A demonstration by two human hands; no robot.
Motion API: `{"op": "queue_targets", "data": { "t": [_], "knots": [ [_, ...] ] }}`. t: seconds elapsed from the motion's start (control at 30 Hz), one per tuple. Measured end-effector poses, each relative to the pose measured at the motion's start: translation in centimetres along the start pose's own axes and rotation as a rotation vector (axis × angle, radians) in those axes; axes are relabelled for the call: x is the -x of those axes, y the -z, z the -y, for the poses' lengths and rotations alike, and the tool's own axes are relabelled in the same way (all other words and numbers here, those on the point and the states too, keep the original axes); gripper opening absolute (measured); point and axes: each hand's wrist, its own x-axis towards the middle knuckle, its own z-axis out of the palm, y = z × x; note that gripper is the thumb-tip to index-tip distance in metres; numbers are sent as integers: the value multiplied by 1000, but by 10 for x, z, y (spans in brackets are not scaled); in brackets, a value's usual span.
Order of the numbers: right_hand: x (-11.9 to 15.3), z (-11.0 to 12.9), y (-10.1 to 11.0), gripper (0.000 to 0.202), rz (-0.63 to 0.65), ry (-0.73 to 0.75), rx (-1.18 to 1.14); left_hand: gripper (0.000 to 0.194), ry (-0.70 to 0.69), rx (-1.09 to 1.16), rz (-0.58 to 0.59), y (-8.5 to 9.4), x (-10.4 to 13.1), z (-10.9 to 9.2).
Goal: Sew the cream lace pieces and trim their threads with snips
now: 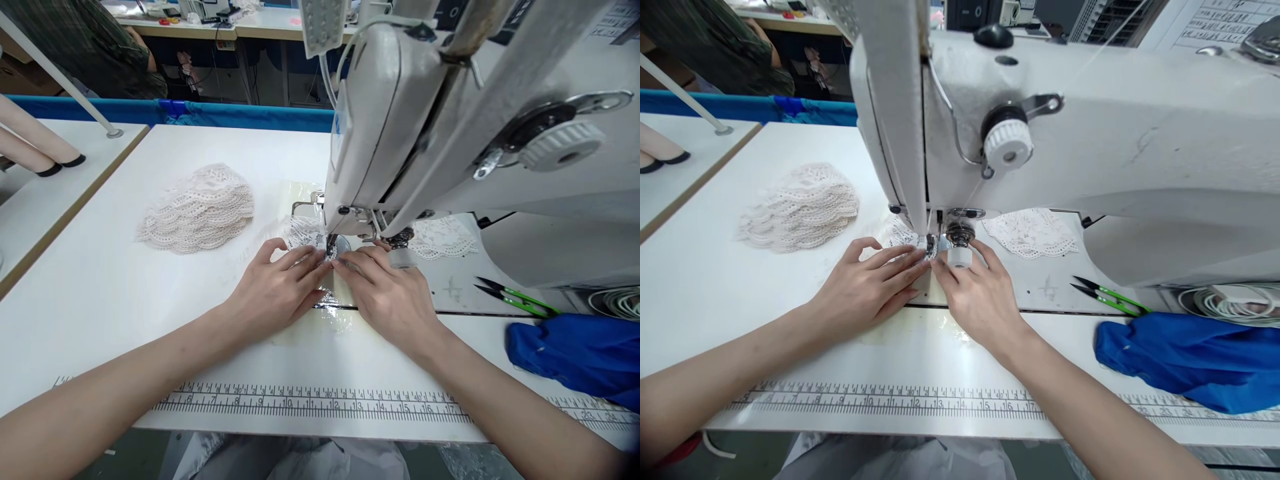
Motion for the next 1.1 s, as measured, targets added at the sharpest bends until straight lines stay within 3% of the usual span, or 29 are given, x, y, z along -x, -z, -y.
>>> {"op": "queue_targets", "data": {
  "t": [1.1],
  "knots": [
    [-2, -1, -5, 32, 23, -35, 69, 31, 16, 58, 24, -4, -2, 6]
  ]
}}
